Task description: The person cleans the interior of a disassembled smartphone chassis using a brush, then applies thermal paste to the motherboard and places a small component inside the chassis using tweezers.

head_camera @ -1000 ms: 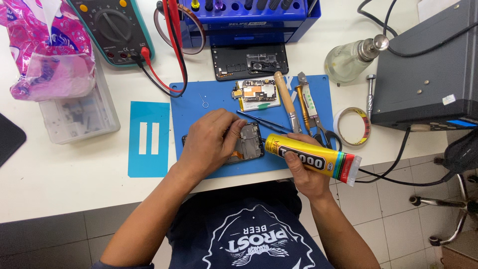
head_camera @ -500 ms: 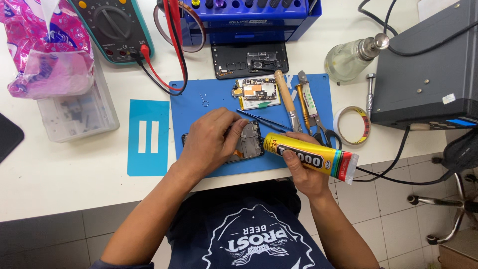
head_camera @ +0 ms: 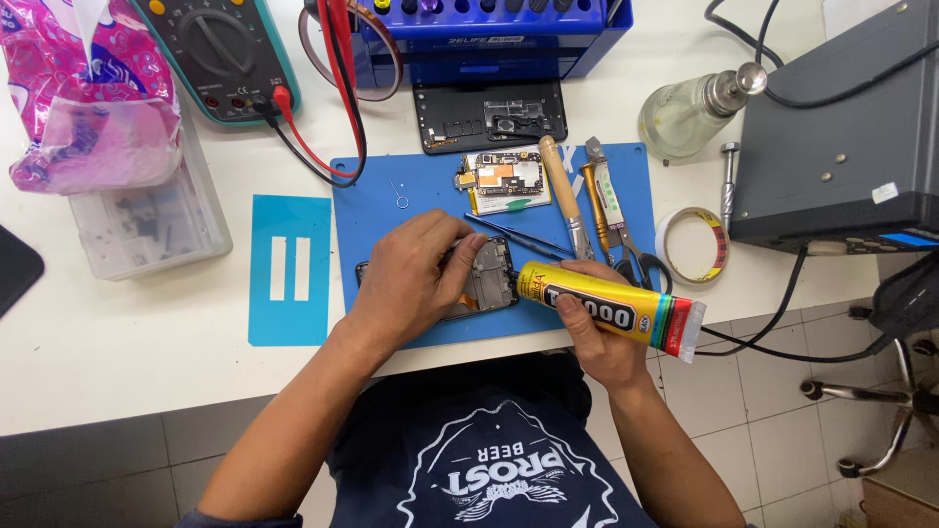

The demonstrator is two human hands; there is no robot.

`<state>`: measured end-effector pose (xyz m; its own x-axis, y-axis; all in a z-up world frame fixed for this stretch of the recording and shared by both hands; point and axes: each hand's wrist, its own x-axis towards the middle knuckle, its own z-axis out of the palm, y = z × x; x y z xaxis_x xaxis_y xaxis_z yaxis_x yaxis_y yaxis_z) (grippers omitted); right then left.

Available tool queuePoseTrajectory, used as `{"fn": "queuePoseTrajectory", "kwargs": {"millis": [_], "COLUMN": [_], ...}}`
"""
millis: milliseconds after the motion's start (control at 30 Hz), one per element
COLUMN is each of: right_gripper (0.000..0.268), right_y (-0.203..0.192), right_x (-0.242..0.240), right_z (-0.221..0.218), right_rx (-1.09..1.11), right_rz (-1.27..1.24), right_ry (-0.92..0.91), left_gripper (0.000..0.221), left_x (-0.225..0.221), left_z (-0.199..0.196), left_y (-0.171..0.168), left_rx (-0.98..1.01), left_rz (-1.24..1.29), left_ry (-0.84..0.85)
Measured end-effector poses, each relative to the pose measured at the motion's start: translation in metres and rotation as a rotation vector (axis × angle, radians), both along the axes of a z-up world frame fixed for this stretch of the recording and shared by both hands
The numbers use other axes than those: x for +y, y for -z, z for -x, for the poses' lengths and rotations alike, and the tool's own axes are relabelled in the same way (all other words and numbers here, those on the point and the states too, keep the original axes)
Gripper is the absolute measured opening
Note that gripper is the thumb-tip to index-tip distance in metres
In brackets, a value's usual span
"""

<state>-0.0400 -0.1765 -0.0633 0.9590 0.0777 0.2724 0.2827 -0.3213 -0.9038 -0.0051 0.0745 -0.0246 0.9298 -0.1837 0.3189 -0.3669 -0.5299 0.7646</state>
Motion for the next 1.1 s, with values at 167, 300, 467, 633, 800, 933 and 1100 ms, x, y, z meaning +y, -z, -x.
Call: {"fn": "queuePoseTrajectory", "kwargs": {"millis": [167,300,467,633,800,933,1100], "right_gripper": [0.028,0.028,0.027,0.027,0.027,0.026,0.026], "right_y": [0.0012,0.0019,-0.0004,0.0007,-0.0019,0.001,0.0007], "right_x": [-0.0018,0.0021,0.0035,0.0007,0.0022,0.0009,0.0031], "right_z": [-0.0003,-0.0004,-0.0003,-0.0009,-0.0025,-0.0002,0.0006], "right_rx": [0.002,-0.001,0.001,0.002,-0.001,0.0,-0.024], "right_rz": [-0.001,-0.02,-0.012,0.014,0.009,-0.01,-0.007], "right_ry": [-0.005,-0.006,0.0,0.002,-0.001,-0.003,-0.005], "left_gripper": [0.021,0.022,0.023,0.022,0.023,0.023,0.023], "left_x": [0.0006,0.0004,0.0,0.0,-0.0003,0.0006,0.0004], "left_z": [0.0002,0.0002,0.0002,0.0007,0.0001,0.0004,0.0005], "left_y": [0.0031,0.0025,-0.0014,-0.0006,0.0012,0.0006,-0.001], "left_rx": [-0.008,-0.023,0.0,0.005,0.007,0.033,0.032], "left_rz": [-0.014,-0.001,0.01,0.015,0.008,0.012,0.015], "left_ry": [-0.005,-0.002,-0.003,-0.005,-0.009,-0.002,-0.008]}}
